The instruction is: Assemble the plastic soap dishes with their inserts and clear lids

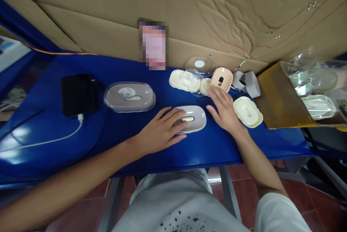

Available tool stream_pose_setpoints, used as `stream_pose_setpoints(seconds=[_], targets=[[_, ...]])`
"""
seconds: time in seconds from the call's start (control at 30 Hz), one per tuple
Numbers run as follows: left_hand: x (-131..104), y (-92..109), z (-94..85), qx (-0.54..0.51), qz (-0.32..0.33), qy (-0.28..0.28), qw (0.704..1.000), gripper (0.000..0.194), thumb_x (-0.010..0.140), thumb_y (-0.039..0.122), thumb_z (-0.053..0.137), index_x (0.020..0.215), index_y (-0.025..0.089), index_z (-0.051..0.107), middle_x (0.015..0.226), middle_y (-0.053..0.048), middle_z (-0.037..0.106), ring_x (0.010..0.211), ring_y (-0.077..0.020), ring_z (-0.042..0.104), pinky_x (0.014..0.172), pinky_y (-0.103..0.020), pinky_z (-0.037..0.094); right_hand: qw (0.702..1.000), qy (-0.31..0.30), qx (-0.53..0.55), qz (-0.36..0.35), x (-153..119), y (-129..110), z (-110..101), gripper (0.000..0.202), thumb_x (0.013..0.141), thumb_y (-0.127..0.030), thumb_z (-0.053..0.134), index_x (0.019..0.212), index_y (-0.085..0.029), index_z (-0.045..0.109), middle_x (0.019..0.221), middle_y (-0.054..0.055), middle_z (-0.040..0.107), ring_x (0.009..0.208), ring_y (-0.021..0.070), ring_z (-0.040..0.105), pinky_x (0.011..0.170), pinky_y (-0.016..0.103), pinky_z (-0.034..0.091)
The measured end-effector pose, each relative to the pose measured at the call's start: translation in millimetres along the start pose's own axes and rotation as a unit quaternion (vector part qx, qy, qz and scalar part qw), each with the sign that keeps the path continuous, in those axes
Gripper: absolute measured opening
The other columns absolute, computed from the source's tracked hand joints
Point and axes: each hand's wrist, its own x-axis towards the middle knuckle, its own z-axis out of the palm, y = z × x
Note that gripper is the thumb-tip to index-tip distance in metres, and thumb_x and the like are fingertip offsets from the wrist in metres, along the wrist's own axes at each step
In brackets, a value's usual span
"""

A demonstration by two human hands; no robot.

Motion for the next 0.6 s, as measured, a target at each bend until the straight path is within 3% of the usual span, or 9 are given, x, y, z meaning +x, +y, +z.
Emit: stream_pose_setpoints(seconds=[0.1,0.23,0.33,0.43,0.5,0.6], targets=[[-0.5,-5.6,-3.3,-0.024,-0.017,0.034,0.999,0.028,0.106,0.037,0.066,0.126,0.017,0.072,0.145,-0.020,0.066,0.136,-0.0372,0.062,0.116,-0.059,0.050,0.994,0.044,-0.065,0.073,5.4,18.5,3.0,0.065,0.113,-0.052,0.044,0.169,-0.018,0.041,0.164,0.020,0.056,0.157,0.0381,0.045,0.128,0.064,0.031],[0.1,-7.4,-1.9,-0.044,-0.035,0.047,0.997,0.034,0.100,0.038,0.074,0.127,0.017,0.072,0.143,-0.021,0.064,0.133,-0.0396,0.063,0.111,-0.060,0.053,0.985,0.077,-0.110,0.104,5.2,19.4,2.9,0.055,0.111,-0.053,0.048,0.153,-0.019,0.060,0.145,0.020,0.069,0.137,0.0378,0.061,0.120,0.062,0.038],[1.3,-6.2,-0.8,-0.046,-0.036,0.046,0.997,0.031,0.101,0.035,0.072,0.125,0.016,0.072,0.143,-0.021,0.064,0.132,-0.0395,0.063,0.109,-0.058,0.055,0.980,0.114,-0.126,0.104,10.5,8.8,6.1,0.060,0.111,-0.054,0.047,0.158,-0.017,0.054,0.155,0.022,0.061,0.144,0.0395,0.055,0.122,0.063,0.036],[2.0,-6.3,-2.7,-0.048,-0.035,0.033,0.998,0.023,0.100,0.029,0.069,0.120,0.018,0.072,0.145,-0.020,0.063,0.135,-0.0387,0.062,0.109,-0.057,0.054,0.992,0.071,-0.098,0.046,19.3,-1.0,16.3,0.066,0.111,-0.055,0.044,0.168,-0.021,0.041,0.170,0.019,0.048,0.161,0.0382,0.039,0.129,0.064,0.027],[1.9,-7.6,-4.7,-0.050,-0.039,0.020,0.998,0.021,0.099,0.028,0.069,0.116,0.018,0.072,0.147,-0.020,0.061,0.138,-0.0391,0.060,0.110,-0.057,0.054,0.995,0.042,-0.082,0.023,22.7,-4.7,22.9,0.064,0.111,-0.057,0.044,0.165,-0.023,0.044,0.169,0.018,0.049,0.164,0.0389,0.033,0.132,0.068,0.020],[0.8,-10.0,-6.7,-0.068,-0.041,0.012,0.997,0.019,0.098,0.031,0.070,0.112,0.017,0.071,0.151,-0.021,0.057,0.141,-0.0404,0.057,0.113,-0.058,0.053,0.995,0.059,-0.069,0.031,22.5,-5.7,26.5,0.058,0.108,-0.062,0.052,0.147,-0.020,0.060,0.151,0.020,0.063,0.161,0.0417,0.039,0.132,0.073,0.015]])
